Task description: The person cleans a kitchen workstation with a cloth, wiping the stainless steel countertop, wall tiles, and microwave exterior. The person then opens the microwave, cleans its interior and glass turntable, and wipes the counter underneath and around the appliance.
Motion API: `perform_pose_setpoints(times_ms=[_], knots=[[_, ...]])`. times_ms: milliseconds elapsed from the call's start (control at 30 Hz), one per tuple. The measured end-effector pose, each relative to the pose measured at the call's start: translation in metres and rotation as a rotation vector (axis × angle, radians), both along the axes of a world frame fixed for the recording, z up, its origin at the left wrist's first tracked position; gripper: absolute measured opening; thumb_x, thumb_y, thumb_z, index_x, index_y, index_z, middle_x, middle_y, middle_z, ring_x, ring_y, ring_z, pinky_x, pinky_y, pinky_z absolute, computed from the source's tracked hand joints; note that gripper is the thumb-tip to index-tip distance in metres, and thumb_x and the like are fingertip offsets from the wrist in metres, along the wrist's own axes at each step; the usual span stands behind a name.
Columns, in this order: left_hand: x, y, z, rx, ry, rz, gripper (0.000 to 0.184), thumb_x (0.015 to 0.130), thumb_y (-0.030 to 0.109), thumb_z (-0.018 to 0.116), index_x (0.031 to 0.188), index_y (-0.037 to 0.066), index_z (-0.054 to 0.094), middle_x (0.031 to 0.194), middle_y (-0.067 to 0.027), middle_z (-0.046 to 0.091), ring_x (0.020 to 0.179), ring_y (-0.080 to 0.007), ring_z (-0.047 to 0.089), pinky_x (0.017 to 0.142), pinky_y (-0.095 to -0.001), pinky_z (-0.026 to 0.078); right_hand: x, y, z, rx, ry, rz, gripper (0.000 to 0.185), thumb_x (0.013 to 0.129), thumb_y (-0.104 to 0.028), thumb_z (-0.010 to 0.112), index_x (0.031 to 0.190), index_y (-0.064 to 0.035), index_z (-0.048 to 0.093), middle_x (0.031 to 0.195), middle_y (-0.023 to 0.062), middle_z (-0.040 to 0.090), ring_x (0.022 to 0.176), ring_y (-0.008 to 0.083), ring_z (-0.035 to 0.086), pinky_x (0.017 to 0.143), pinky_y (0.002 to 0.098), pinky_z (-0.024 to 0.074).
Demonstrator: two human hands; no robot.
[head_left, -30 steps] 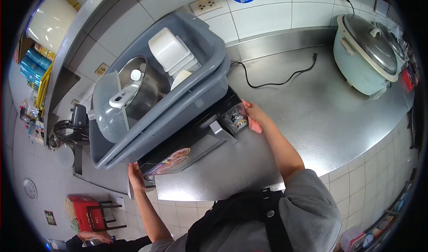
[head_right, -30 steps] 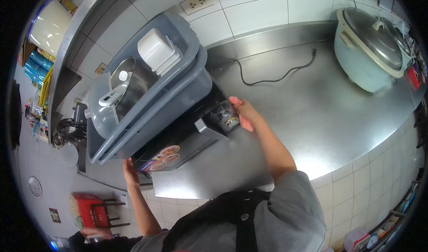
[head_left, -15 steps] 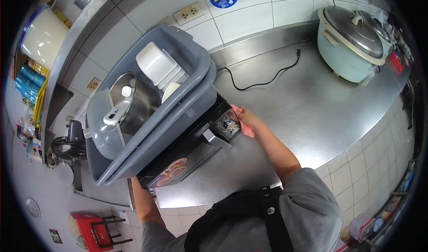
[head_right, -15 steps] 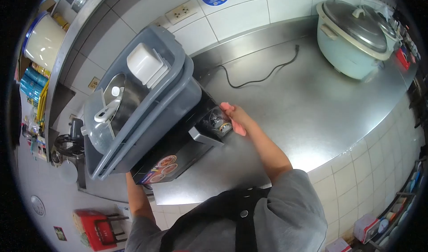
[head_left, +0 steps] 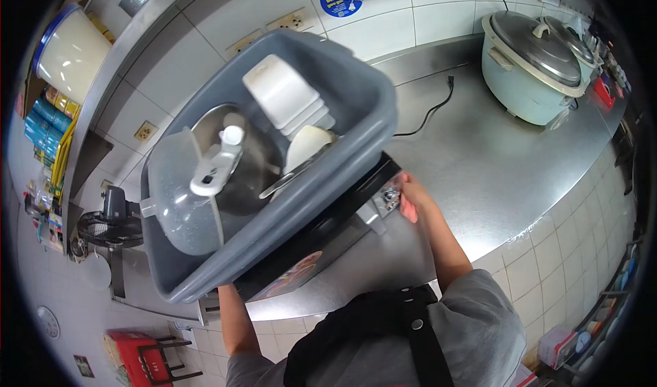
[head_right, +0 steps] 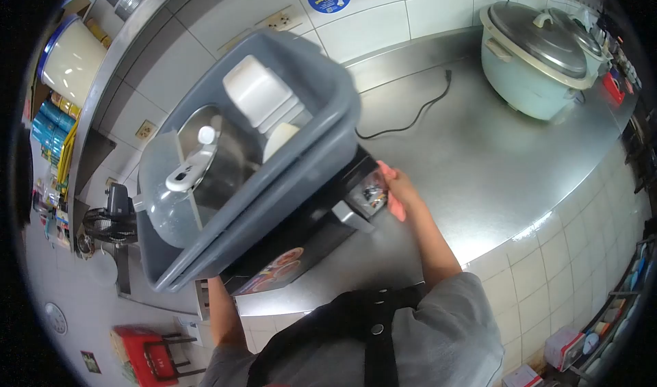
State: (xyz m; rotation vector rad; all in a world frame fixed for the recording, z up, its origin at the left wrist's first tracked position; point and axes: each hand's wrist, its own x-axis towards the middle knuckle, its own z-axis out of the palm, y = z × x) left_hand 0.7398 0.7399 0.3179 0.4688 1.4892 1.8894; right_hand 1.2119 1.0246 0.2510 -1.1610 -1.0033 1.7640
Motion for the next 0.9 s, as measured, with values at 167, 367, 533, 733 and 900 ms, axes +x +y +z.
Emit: perform_pose_setpoints(times_ms=[167,367,533,733,900], knots=[[0.054,0.032,-0.01,0.017,-0.045,-0.118,0.067,0.099,0.052,0.037,0.148,0.007,0.023,0.152,-0.0074,0.027,0.14,-0.0221,0.024,0.116,-0.0356,0.018,0.078,0.023,-0.067,-0.022,-0.231,0.006,0.036,0.104,-0.024,0.039,0.126,0.0012,0.052,0.11,0.0108,0.065,0.095,0.0174,0.061,0.084,0.033,0.0496],[0.143,0.082,-0.032,0.038,-0.123,-0.308,0.069,0.099,0.053,0.034,0.15,0.009,0.018,0.154,-0.0073,0.022,0.143,-0.0222,0.02,0.117,-0.0359,0.016,0.158,0.006,-0.063,-0.084,0.107,-0.413,0.021,0.093,-0.013,0.049,0.111,-0.0046,0.057,0.085,0.0084,0.065,0.07,0.0182,0.065,0.056,0.033,0.0539],[0.227,0.124,-0.051,0.047,-0.19,-0.466,0.071,0.1,0.055,0.032,0.151,0.01,0.014,0.156,-0.0073,0.018,0.144,-0.0222,0.016,0.118,-0.0361,0.014,0.222,0.026,-0.118,0.451,0.435,-0.887,0.04,0.1,-0.024,0.047,0.136,-0.0068,0.045,0.105,0.0087,0.064,0.08,0.0197,0.067,0.061,0.0317,0.0573],[0.317,0.186,-0.07,0.081,-0.216,-0.578,0.073,0.1,0.056,0.029,0.153,0.011,0.01,0.159,-0.0073,0.013,0.146,-0.0223,0.012,0.119,-0.0364,0.012,0.311,0.045,-0.074,0.254,0.454,-0.797,0.047,0.097,-0.046,0.045,0.123,-0.0082,0.053,0.113,0.0079,0.061,0.097,0.0249,0.063,0.085,0.0414,0.0542],[0.358,0.246,-0.071,0.11,-0.143,-0.646,0.074,0.1,0.058,0.027,0.155,0.012,0.006,0.161,-0.0072,0.009,0.148,-0.0224,0.009,0.119,-0.0367,0.011,0.361,0.067,-0.068,0.206,0.346,-0.733,0.041,0.096,-0.036,0.044,0.116,-0.0041,0.059,0.102,0.0128,0.066,0.074,0.0276,0.066,0.055,0.0383,0.0579]])
